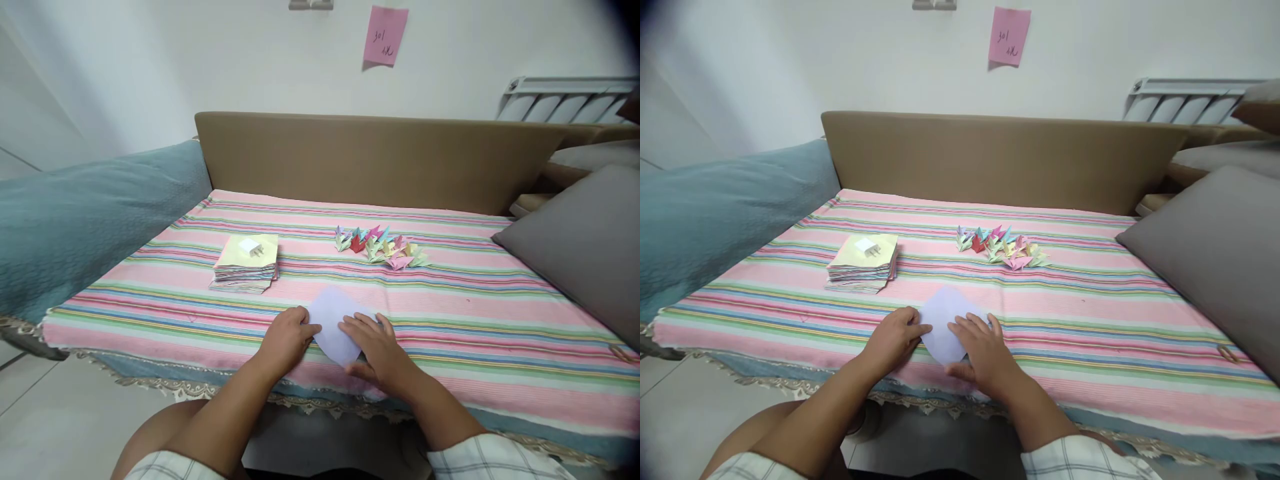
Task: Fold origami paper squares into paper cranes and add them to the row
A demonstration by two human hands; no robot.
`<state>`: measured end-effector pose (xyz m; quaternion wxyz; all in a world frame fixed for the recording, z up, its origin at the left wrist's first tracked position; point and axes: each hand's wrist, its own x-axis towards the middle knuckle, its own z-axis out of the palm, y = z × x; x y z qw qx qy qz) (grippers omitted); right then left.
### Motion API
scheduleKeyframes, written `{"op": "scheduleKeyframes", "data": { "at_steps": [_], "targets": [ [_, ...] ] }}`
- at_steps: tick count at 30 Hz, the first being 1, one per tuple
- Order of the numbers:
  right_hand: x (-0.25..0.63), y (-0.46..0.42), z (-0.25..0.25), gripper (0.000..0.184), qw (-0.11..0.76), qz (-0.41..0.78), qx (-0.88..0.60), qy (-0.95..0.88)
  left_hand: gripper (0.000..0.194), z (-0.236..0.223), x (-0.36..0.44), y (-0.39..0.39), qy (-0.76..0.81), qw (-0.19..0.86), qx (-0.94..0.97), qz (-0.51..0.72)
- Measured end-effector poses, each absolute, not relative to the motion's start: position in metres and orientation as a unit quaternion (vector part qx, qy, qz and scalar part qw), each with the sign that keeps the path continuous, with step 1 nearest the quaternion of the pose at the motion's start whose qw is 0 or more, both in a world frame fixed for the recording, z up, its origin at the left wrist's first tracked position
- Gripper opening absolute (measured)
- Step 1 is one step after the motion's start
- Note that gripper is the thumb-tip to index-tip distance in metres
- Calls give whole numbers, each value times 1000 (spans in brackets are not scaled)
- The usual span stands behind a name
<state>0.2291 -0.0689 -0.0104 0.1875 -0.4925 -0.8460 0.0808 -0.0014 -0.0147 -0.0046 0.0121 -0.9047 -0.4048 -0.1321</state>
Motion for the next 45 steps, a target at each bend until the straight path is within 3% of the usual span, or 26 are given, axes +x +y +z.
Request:
{"op": "scheduleKeyframes", "data": {
  "at_steps": [3,8,11,23,34,45],
  "targets": [
    [246,-63,-11,83,157,113,-488,-851,24,-4,-5,-12,-401,-1,-906,-138],
    [260,-54,-12,45,190,119,-509,-831,28,-3,-7,-11,-401,-25,-903,-153],
    [259,-49,-14,34,205,119,-508,-828,33,-2,-5,-13,-413,-35,-896,-162],
    [255,-48,-20,32,221,81,-524,-819,35,-1,-1,-17,-436,-63,-881,-171],
    [274,-45,-20,26,241,133,-547,-791,32,4,-25,-9,-466,-75,-861,-191],
    [275,-46,-18,19,251,143,-537,-793,12,6,-27,-3,-512,-108,-826,-211]
  ]
}}
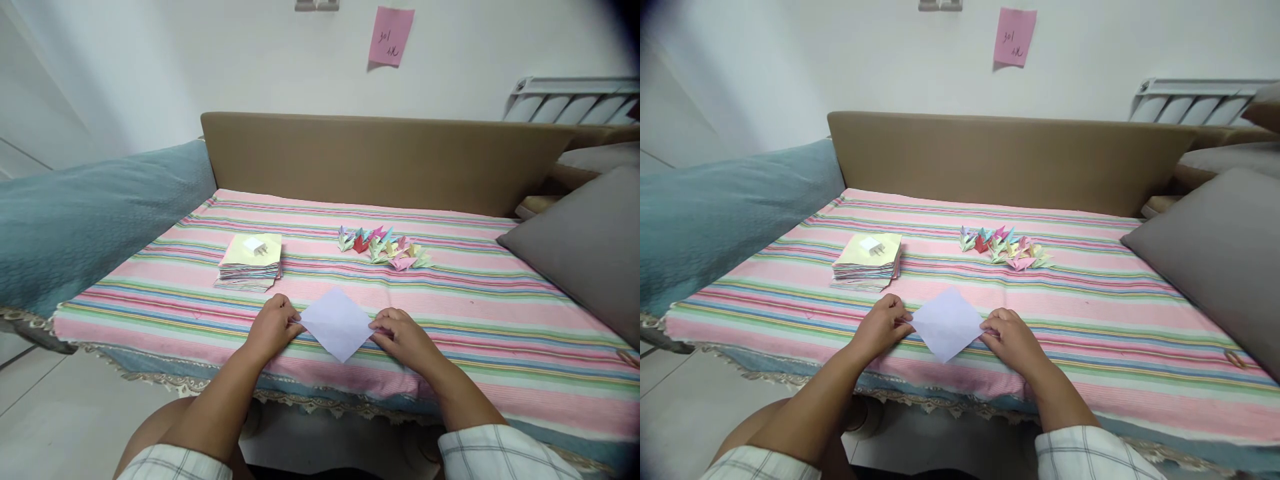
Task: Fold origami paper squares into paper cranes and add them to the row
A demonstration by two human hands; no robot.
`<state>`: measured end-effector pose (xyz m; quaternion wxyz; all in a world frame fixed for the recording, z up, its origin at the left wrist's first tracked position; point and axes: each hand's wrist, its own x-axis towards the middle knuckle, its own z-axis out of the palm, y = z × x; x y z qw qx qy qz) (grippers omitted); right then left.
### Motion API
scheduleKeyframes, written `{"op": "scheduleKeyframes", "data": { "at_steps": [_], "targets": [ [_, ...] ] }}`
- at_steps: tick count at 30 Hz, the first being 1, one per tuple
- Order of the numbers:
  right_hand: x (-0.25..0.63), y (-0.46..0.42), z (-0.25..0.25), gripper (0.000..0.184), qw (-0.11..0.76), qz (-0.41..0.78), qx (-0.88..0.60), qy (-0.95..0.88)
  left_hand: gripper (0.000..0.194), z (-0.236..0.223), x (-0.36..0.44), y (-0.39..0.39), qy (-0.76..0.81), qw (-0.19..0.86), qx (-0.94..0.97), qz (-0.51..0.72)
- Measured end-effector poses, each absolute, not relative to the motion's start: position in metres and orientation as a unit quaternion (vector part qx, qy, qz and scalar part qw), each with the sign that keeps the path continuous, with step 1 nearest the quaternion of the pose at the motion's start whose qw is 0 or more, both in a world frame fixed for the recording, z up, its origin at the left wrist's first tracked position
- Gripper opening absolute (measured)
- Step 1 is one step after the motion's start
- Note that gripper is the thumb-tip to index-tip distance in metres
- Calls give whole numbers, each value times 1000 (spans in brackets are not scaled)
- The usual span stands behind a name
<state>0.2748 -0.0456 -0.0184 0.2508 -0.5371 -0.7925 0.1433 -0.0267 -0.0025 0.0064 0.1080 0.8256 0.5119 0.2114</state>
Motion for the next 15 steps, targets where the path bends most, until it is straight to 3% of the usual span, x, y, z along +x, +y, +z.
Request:
{"op": "scheduleKeyframes", "data": {
  "at_steps": [15],
  "targets": [
    [272,-39,-17,28,269,174,-565,-760,22,3,-27,2,536,119,803,232]
  ]
}}
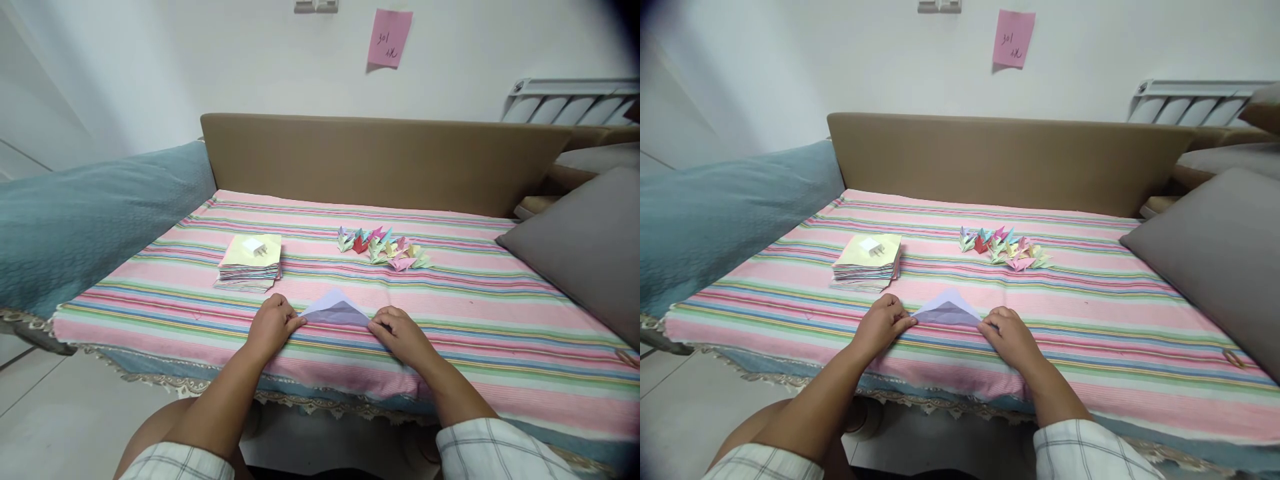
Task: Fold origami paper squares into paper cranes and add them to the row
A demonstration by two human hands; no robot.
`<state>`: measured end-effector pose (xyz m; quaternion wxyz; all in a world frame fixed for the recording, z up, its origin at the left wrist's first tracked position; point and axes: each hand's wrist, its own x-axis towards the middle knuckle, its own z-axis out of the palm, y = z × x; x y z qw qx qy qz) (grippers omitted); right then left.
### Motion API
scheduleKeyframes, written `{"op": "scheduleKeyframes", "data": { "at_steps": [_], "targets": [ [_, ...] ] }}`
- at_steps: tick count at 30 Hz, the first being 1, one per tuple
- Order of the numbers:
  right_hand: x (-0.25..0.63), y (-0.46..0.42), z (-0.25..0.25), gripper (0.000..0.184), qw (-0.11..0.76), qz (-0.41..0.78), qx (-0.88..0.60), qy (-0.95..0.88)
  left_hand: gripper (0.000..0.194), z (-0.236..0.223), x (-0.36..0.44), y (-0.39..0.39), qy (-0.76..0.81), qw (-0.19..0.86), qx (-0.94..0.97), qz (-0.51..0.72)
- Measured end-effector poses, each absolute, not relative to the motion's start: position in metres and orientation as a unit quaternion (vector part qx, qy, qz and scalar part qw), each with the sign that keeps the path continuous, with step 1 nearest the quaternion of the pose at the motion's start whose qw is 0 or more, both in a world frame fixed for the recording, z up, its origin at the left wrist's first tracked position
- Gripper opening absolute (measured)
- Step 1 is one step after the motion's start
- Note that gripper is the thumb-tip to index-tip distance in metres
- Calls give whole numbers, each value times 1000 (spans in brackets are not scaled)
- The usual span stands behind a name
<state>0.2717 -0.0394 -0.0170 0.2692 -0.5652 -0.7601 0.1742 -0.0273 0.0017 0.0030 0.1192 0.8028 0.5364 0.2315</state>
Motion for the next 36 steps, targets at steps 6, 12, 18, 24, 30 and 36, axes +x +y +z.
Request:
{"op": "scheduleKeyframes", "data": {
  "at_steps": [6,12,18,24,30,36],
  "targets": [
    [267,-36,-22,30,270,145,-585,-751,23,2,-22,2,542,94,803,229],
    [261,-34,-23,30,255,110,-624,-731,22,3,-17,2,563,61,799,204],
    [259,-34,-22,30,247,79,-635,-728,16,-2,-4,-7,543,-21,810,221],
    [258,-33,-22,31,244,69,-629,-735,36,-14,26,-32,345,-24,916,205],
    [257,-34,-20,30,233,72,-637,-732,76,-25,34,-38,361,-12,920,154],
    [257,-34,-19,28,229,76,-641,-728,77,-26,33,-36,366,-12,919,145]
  ]
}}
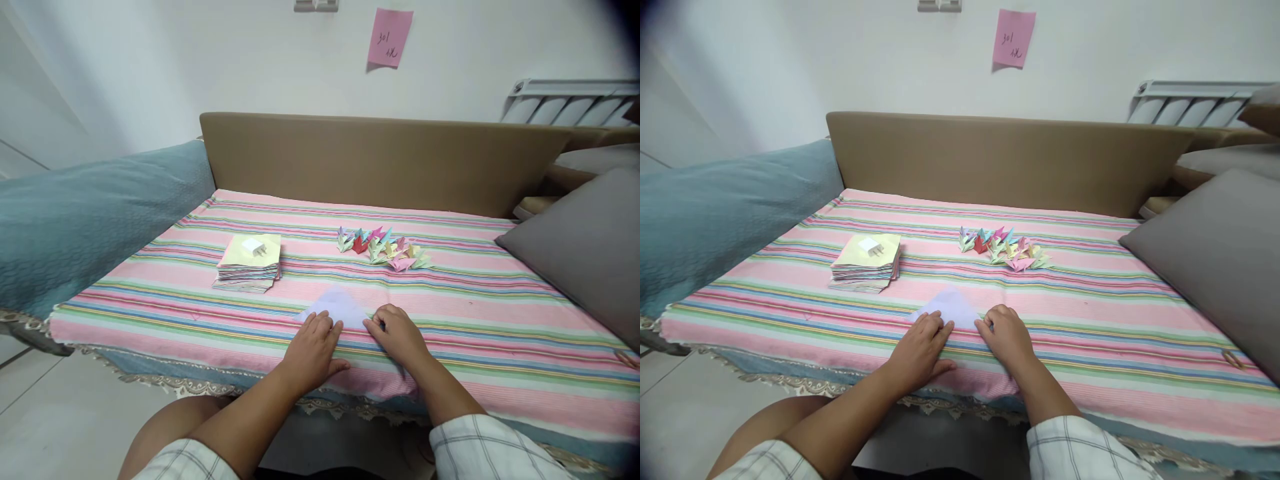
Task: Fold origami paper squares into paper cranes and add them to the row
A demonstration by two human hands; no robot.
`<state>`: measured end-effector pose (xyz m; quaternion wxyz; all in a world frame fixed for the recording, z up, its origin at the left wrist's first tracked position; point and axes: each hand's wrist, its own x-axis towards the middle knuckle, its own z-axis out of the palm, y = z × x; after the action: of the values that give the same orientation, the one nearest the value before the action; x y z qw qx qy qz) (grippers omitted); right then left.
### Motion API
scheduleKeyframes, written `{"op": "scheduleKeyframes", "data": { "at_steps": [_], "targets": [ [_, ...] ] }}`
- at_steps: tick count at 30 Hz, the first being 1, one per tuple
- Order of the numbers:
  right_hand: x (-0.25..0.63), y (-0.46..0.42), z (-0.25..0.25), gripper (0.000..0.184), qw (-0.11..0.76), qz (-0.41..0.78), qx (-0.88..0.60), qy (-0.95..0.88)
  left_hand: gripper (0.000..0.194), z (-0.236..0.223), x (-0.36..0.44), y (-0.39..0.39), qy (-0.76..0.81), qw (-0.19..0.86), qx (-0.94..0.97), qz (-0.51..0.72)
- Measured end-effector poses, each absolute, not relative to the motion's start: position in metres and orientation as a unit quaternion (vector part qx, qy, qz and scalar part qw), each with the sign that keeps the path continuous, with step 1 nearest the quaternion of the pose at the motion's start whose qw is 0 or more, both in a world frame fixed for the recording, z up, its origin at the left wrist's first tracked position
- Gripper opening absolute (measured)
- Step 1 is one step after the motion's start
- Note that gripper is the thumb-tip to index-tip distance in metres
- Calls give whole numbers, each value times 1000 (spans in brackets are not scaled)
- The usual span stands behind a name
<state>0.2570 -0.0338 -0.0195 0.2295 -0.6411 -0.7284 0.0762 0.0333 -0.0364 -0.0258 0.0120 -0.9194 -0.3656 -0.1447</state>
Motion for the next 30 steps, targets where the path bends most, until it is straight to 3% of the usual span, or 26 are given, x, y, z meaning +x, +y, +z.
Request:
{"op": "scheduleKeyframes", "data": {
  "at_steps": [3,6,13,30],
  "targets": [
    [252,-38,-17,16,261,32,-643,-719,77,-26,34,-36,-364,8,-919,-149],
    [237,-49,-13,15,303,-38,-604,-736,75,-26,34,-36,-362,2,-919,-158],
    [202,-68,-27,33,330,-42,-440,-834,63,-28,32,-35,-358,-4,-919,-167],
    [223,-66,-22,31,259,-10,-573,-778,77,-26,32,-34,-355,14,-923,-144]
  ]
}}
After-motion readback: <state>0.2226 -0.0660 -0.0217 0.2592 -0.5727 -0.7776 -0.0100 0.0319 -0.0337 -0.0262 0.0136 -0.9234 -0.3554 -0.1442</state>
